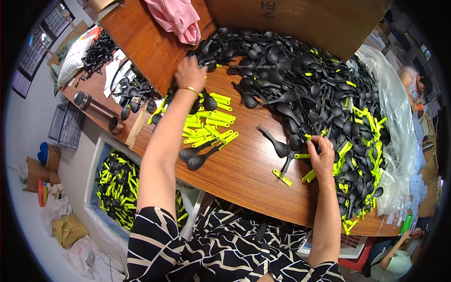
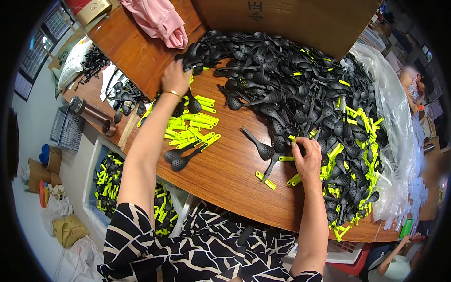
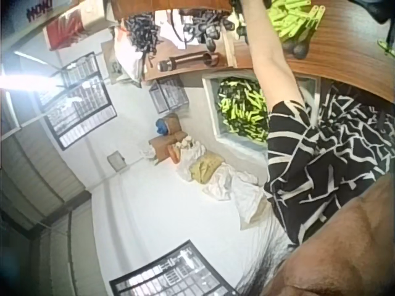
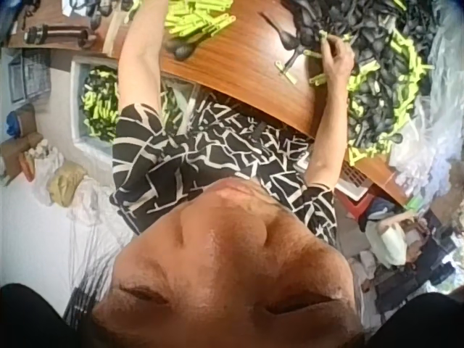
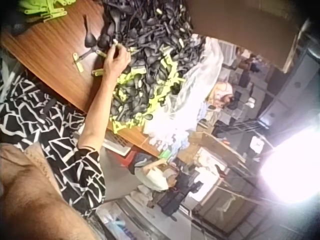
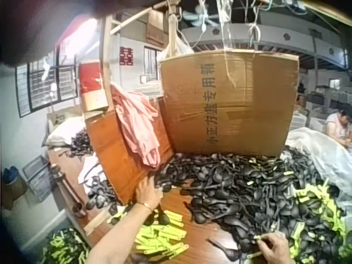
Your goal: The person assembles black and neon green kitchen utensils by hand. They pick up a black slotted spoon head and a neon green handle, insert the handle into the spoon head, and then use a small hammer to tap the connection point to secure it. The person repeats this process for multiple utensils, placing the finished items on the table.
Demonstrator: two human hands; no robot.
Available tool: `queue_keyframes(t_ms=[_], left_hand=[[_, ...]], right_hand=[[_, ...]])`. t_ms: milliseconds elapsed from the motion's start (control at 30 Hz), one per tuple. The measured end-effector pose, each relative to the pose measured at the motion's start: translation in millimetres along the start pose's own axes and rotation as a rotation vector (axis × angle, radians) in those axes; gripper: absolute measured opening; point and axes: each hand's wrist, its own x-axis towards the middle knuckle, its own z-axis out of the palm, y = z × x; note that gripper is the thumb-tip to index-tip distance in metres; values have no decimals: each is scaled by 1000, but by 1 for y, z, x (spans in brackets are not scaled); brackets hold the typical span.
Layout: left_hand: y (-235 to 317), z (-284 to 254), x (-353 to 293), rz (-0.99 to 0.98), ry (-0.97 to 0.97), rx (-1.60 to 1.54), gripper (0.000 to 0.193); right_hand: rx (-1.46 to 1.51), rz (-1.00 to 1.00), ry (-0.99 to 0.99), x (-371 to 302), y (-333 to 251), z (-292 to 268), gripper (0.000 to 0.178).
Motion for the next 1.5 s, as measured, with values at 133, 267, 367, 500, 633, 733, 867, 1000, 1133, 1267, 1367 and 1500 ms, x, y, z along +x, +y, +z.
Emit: queue_keyframes(t_ms=[133, 267, 367, 500, 633, 733, 867, 1000, 1133, 1267, 1367, 1500], left_hand=[[-42, 27, 0, -16, -278, 15, 77], [-27, 33, -3, -14, -313, -131, 72], [4, 42, -19, 87, -307, -402, 63], [104, 36, -57, 173, -343, -466, 64], [162, 44, -80, 217, -417, -660, 68], [183, 44, -95, 301, -375, -884, 77], [177, 16, -105, 400, -314, -1151, 65], [148, -62, -146, 411, -329, -1144, 33], [131, -99, -205, 564, -502, -860, 19], [140, -88, -232, 551, -454, -794, 18], [156, -82, -244, 734, -426, -685, 23], [170, -73, -251, 876, -366, -544, 25]], right_hand=[[-1, 7, -21, -2, 0, 0, 14], [-6, 16, 7, -3, 5, 2, 15], [23, -52, 40, -2, 5, 3, 15], [39, -120, 174, -5, 8, -2, 13], [88, -207, 251, -13, -11, -16, 12], [356, -24, 186, -33, -33, -20, 13], [476, -6, -59, -70, -77, -33, 15], [330, -160, -285, -107, -83, -19, 18], [172, -140, -218, -121, -74, -10, 18], [165, -92, -125, -134, -61, -19, 18], [185, -7, -61, -156, -51, -29, 20], [169, 42, 11, -173, -52, -37, 21]])
